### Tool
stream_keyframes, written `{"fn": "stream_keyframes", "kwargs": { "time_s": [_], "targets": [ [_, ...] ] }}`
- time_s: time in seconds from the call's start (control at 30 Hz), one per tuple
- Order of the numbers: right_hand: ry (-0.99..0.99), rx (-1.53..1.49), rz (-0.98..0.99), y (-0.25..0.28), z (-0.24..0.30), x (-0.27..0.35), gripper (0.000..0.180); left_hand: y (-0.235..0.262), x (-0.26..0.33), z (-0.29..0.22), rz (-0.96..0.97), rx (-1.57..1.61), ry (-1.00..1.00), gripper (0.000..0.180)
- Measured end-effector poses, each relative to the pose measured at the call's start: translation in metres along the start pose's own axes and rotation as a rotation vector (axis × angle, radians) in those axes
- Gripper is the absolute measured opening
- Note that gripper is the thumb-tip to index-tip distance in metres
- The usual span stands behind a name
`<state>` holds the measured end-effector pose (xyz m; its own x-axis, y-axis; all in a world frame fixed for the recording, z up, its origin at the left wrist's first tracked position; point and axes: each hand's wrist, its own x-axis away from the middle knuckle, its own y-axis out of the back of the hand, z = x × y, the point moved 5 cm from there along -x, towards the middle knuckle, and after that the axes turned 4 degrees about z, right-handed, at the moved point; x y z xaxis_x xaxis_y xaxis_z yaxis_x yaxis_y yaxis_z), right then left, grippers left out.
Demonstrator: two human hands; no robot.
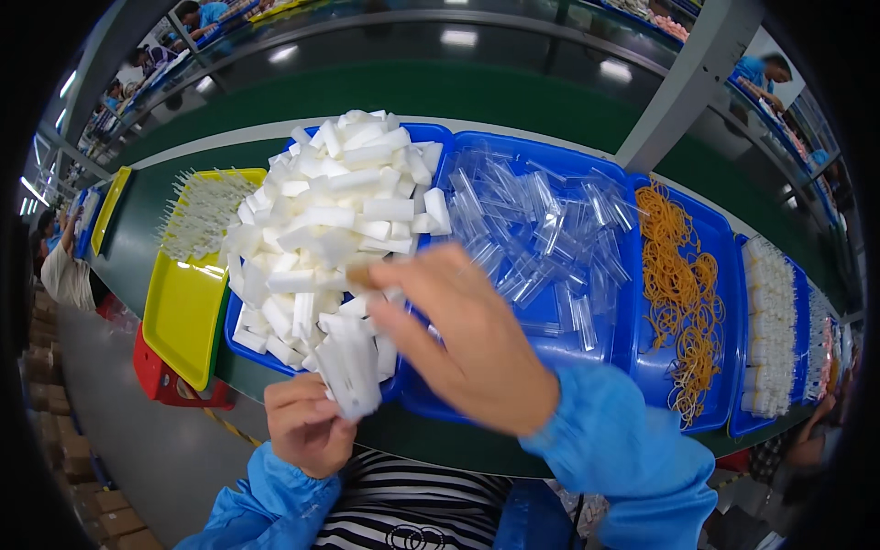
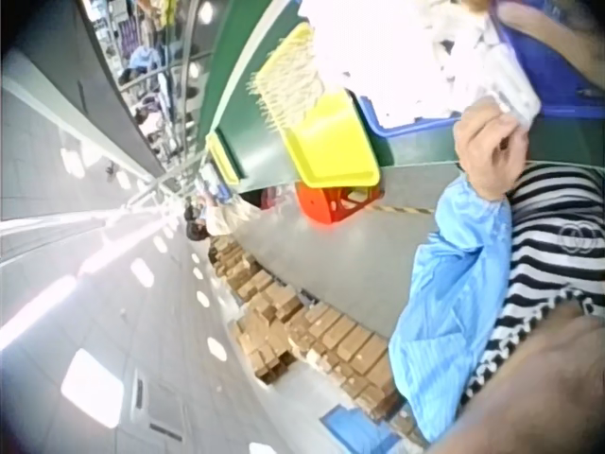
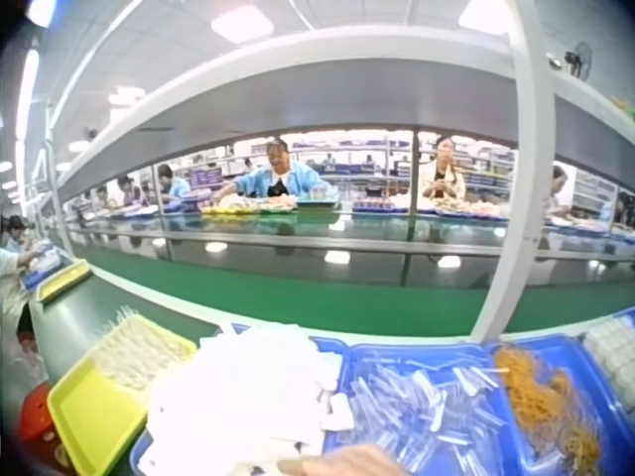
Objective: The person assembles small white cylindrical objects by inserting them into clear plastic tubes. They then secure the assembled units with yellow rubber bands and place them into a yellow tray. The process is repeated continuously with materials sourced from blue bins on the assembly line.
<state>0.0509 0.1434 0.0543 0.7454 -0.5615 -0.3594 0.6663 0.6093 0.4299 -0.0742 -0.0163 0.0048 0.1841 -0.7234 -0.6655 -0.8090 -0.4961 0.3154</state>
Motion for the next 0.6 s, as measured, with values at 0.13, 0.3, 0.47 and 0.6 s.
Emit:
{"fn": "stream_keyframes", "kwargs": {
  "time_s": [0.13,0.3,0.47,0.6],
  "targets": [
    [0.394,0.544,-0.021,-0.013,-0.002,-0.051,0.035,0.007,-0.009,0.003,-0.103,-0.210,0.026,0.042],
    [0.496,0.657,0.082,-0.028,-0.011,-0.063,0.033,0.007,-0.010,0.009,-0.054,-0.265,0.025,0.042],
    [0.053,0.126,-0.014,0.000,-0.004,-0.031,0.026,0.006,-0.013,0.000,0.078,-0.284,-0.057,0.038],
    [-0.381,-0.450,-0.155,0.013,-0.020,0.004,0.022,-0.009,-0.019,-0.018,0.282,-0.181,-0.162,0.033]
  ]
}}
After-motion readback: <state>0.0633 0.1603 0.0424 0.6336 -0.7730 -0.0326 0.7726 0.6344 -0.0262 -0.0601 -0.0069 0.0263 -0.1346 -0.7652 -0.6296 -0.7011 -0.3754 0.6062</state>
